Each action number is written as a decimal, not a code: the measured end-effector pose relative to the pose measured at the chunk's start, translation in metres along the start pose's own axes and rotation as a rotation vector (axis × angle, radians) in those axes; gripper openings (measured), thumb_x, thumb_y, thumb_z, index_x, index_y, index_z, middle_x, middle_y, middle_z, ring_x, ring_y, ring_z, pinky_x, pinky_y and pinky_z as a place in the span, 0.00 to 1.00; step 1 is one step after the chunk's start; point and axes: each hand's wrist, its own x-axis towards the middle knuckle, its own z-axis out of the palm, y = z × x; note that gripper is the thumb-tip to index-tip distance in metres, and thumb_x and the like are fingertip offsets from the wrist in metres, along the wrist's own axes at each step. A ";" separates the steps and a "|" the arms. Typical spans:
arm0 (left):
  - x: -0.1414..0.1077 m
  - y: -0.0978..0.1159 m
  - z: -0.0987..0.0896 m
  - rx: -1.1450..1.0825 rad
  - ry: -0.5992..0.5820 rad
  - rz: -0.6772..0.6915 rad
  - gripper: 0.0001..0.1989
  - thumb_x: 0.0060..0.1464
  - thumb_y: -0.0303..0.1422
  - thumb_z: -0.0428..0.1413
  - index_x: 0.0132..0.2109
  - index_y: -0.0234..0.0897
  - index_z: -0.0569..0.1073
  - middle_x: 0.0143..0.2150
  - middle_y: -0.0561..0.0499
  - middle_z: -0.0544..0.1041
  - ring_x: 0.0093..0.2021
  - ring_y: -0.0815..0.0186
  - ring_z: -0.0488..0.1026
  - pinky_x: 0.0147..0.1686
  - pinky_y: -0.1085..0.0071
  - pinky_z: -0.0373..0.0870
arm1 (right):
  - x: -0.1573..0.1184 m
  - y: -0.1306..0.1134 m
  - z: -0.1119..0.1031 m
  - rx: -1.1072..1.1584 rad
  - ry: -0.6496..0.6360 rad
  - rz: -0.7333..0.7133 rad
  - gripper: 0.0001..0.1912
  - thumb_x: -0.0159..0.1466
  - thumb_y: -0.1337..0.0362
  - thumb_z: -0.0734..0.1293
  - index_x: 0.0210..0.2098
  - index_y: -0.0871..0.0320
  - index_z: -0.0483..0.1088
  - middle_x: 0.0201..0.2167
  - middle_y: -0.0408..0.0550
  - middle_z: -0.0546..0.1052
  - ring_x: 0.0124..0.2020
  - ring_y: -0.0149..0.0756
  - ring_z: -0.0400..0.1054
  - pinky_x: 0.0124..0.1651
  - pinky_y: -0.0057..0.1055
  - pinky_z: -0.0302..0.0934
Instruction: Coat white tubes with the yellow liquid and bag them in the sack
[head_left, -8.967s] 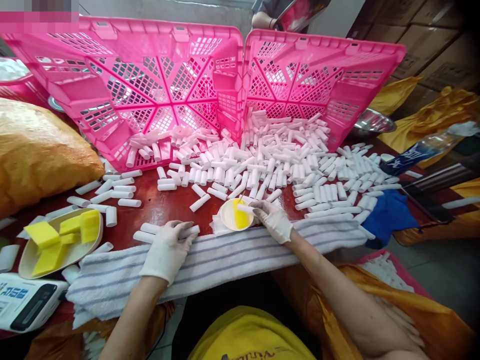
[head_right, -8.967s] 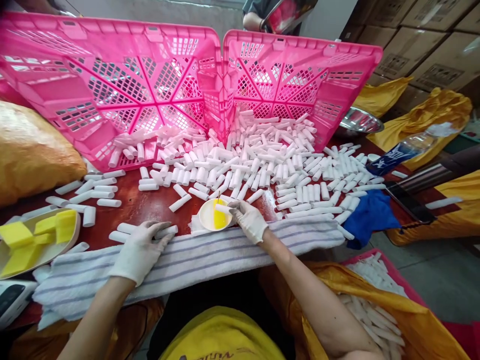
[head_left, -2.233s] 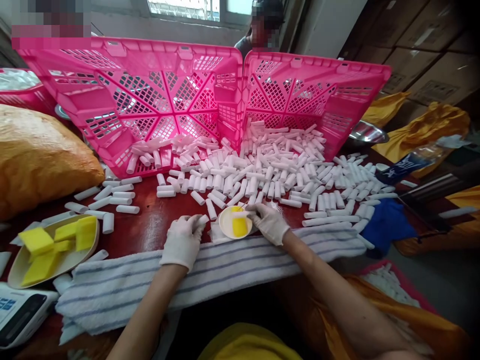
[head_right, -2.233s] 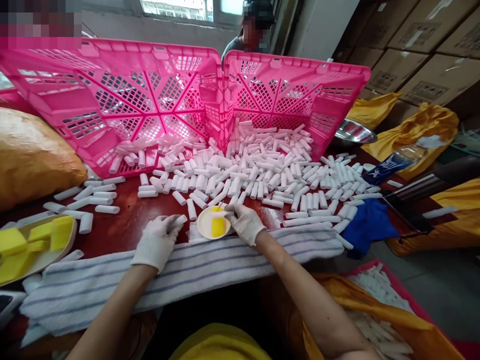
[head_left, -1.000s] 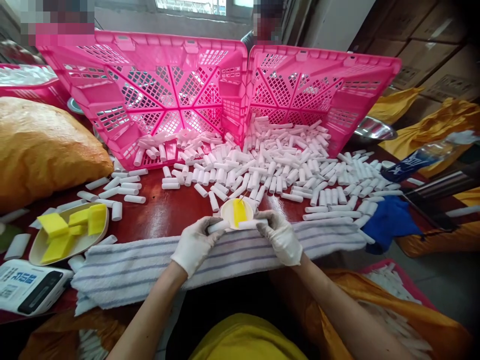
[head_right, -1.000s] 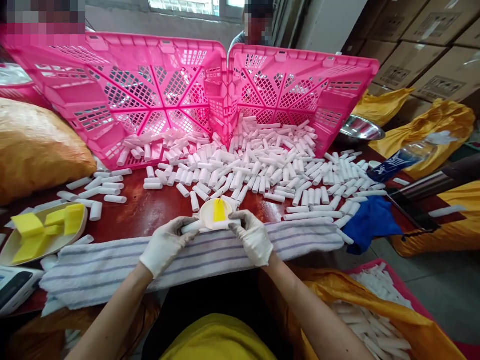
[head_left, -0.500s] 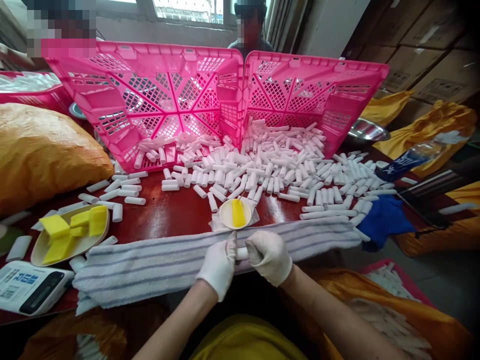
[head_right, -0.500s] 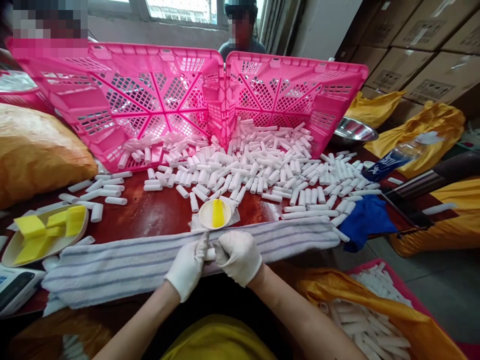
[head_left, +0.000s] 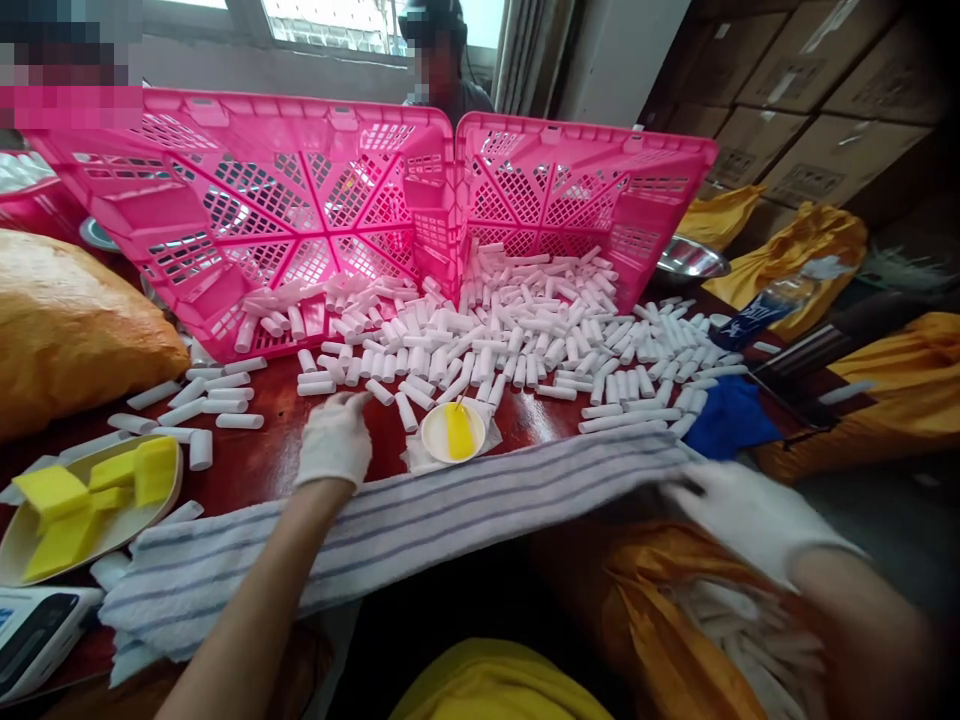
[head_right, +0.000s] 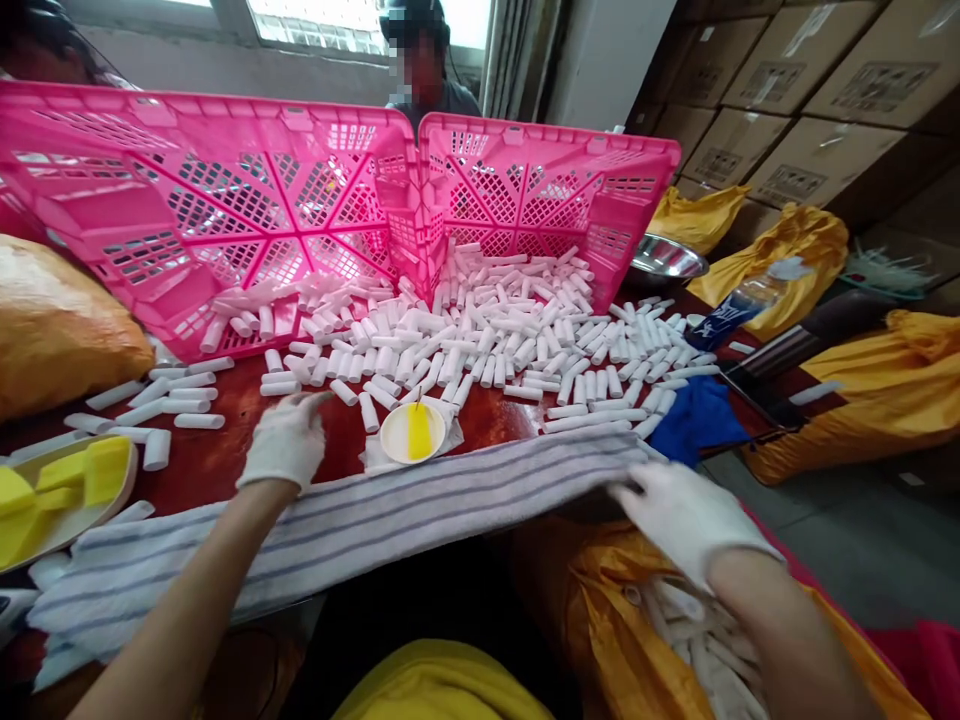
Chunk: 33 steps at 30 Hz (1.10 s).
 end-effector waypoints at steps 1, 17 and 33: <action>0.013 -0.010 0.003 0.064 -0.010 0.023 0.22 0.56 0.28 0.44 0.56 0.41 0.70 0.57 0.43 0.68 0.52 0.50 0.65 0.48 0.56 0.64 | 0.019 -0.007 0.008 -0.010 0.012 0.002 0.12 0.59 0.58 0.63 0.35 0.53 0.76 0.37 0.50 0.77 0.36 0.41 0.70 0.37 0.34 0.60; -0.001 -0.004 0.008 0.188 -0.050 0.168 0.20 0.55 0.35 0.52 0.55 0.40 0.69 0.56 0.44 0.67 0.52 0.52 0.64 0.46 0.61 0.65 | 0.094 -0.106 0.081 0.594 0.048 -0.267 0.15 0.60 0.61 0.65 0.45 0.60 0.72 0.40 0.50 0.76 0.41 0.40 0.70 0.48 0.35 0.64; -0.024 -0.021 0.015 0.015 -0.062 0.159 0.18 0.58 0.40 0.49 0.52 0.44 0.74 0.50 0.47 0.72 0.47 0.57 0.67 0.47 0.64 0.65 | 0.090 -0.161 0.124 0.808 0.147 -0.588 0.14 0.62 0.60 0.64 0.45 0.55 0.74 0.35 0.48 0.75 0.37 0.35 0.69 0.44 0.34 0.66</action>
